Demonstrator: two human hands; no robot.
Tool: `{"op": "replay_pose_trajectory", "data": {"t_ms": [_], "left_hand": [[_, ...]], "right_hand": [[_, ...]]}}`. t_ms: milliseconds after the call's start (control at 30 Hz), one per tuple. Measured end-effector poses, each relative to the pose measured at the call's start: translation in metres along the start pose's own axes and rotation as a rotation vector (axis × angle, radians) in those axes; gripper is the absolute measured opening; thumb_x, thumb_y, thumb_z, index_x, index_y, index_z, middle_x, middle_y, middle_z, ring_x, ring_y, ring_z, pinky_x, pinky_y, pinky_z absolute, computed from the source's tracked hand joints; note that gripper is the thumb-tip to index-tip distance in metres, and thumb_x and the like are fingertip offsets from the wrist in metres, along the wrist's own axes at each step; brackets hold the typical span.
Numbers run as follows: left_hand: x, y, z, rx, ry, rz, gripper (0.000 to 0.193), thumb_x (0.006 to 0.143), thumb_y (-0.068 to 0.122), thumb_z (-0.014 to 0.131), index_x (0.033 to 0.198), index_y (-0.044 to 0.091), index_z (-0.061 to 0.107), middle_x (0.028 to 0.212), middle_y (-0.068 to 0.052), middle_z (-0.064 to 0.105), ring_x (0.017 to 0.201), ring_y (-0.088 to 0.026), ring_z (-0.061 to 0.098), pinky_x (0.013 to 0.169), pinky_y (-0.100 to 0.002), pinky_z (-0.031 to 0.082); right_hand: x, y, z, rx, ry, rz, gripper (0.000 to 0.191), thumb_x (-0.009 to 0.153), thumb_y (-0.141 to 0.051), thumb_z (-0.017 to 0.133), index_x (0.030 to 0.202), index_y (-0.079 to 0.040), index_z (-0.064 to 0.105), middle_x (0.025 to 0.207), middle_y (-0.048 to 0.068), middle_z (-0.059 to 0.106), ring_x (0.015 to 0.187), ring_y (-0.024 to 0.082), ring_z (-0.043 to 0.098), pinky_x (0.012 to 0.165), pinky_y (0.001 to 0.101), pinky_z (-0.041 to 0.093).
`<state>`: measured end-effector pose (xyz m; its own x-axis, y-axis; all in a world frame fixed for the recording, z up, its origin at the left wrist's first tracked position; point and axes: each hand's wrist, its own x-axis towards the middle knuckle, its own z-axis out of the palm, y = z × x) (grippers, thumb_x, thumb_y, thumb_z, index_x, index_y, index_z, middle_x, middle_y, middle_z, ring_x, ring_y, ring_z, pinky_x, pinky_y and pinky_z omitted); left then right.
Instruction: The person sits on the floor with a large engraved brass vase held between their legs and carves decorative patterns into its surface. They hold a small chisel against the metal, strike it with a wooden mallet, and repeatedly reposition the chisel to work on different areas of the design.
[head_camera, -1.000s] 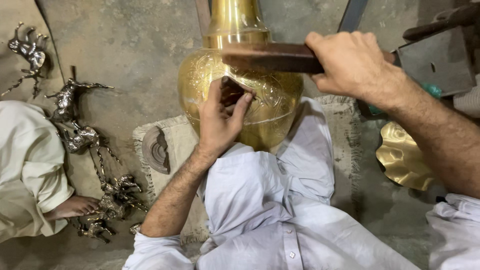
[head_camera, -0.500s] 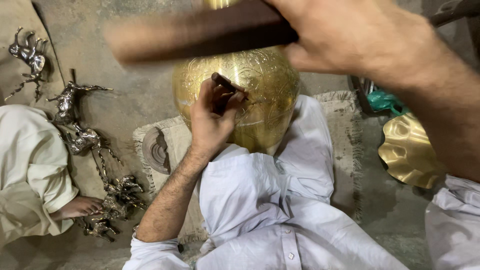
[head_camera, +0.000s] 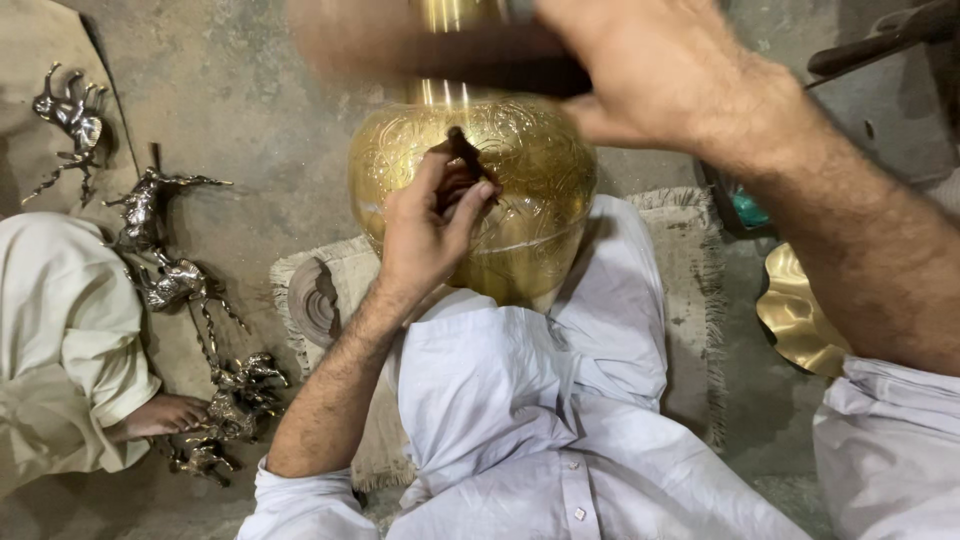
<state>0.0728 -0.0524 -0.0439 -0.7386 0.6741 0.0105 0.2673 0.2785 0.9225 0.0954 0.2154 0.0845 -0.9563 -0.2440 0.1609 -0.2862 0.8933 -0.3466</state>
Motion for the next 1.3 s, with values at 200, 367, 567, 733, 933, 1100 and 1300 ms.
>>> {"op": "replay_pose_trajectory", "data": {"t_ms": [200,367,567,733,933,1100,1300], "left_hand": [[0.014,0.006,-0.006,0.054,-0.061,0.030,0.040,0.101,0.012,0.070,0.135,-0.003,0.054,0.109,-0.016,0.078,0.096,-0.022,0.080,0.087,-0.035,0.068],[0.017,0.015,-0.010,0.117,-0.102,0.038,0.045,0.100,0.013,0.072,0.137,-0.005,0.053,0.109,-0.018,0.077,0.097,-0.023,0.079,0.088,-0.037,0.066],[0.025,0.024,-0.017,0.115,-0.184,0.045,0.047,0.098,0.012,0.073,0.137,-0.004,0.053,0.112,-0.017,0.077,0.103,-0.024,0.079,0.091,-0.036,0.065],[0.036,0.028,-0.023,0.164,-0.289,0.093,0.047,0.099,0.014,0.074,0.137,-0.001,0.053,0.118,-0.019,0.075,0.104,-0.027,0.078,0.092,-0.039,0.064],[0.055,0.028,-0.025,0.169,-0.496,0.049,0.046,0.101,0.017,0.067,0.143,0.008,0.051,0.115,-0.013,0.078,0.100,-0.025,0.080,0.095,-0.039,0.063],[0.066,0.032,-0.028,0.218,-0.561,0.217,0.047,0.101,0.016,0.070,0.143,0.007,0.052,0.114,-0.013,0.078,0.105,-0.027,0.078,0.094,-0.040,0.062],[0.083,0.039,-0.023,0.266,-0.731,0.250,0.048,0.098,0.020,0.071,0.142,0.011,0.054,0.106,-0.009,0.079,0.095,-0.026,0.079,0.089,-0.042,0.063]], "right_hand": [[-0.014,0.014,0.010,-0.030,-0.024,0.039,0.041,0.084,-0.015,0.084,0.119,-0.003,0.067,0.093,0.015,0.071,0.079,0.032,0.071,0.068,0.0439,0.058],[-0.032,0.024,0.023,0.404,0.141,-0.003,0.047,0.094,-0.018,0.077,0.132,0.001,0.059,0.110,0.014,0.068,0.093,0.027,0.071,0.078,0.0387,0.060],[-0.046,0.032,0.037,0.396,0.118,0.200,0.041,0.094,-0.019,0.075,0.130,-0.004,0.063,0.106,0.013,0.073,0.086,0.022,0.073,0.075,0.0345,0.062],[-0.065,0.035,0.046,0.189,0.055,0.216,0.032,0.090,-0.018,0.080,0.116,-0.006,0.068,0.092,0.014,0.075,0.082,0.025,0.075,0.072,0.0389,0.061],[-0.089,0.031,0.061,0.262,0.174,0.298,0.036,0.091,-0.017,0.083,0.118,0.000,0.067,0.095,0.016,0.074,0.085,0.025,0.074,0.075,0.0399,0.061],[-0.109,0.014,0.077,0.469,0.422,0.287,0.035,0.092,-0.011,0.080,0.117,0.005,0.061,0.105,0.018,0.070,0.096,0.029,0.070,0.084,0.0407,0.057],[-0.135,-0.004,0.095,0.581,0.457,0.576,0.025,0.095,-0.015,0.085,0.100,0.001,0.066,0.085,0.012,0.071,0.077,0.024,0.071,0.069,0.0361,0.057]]}}
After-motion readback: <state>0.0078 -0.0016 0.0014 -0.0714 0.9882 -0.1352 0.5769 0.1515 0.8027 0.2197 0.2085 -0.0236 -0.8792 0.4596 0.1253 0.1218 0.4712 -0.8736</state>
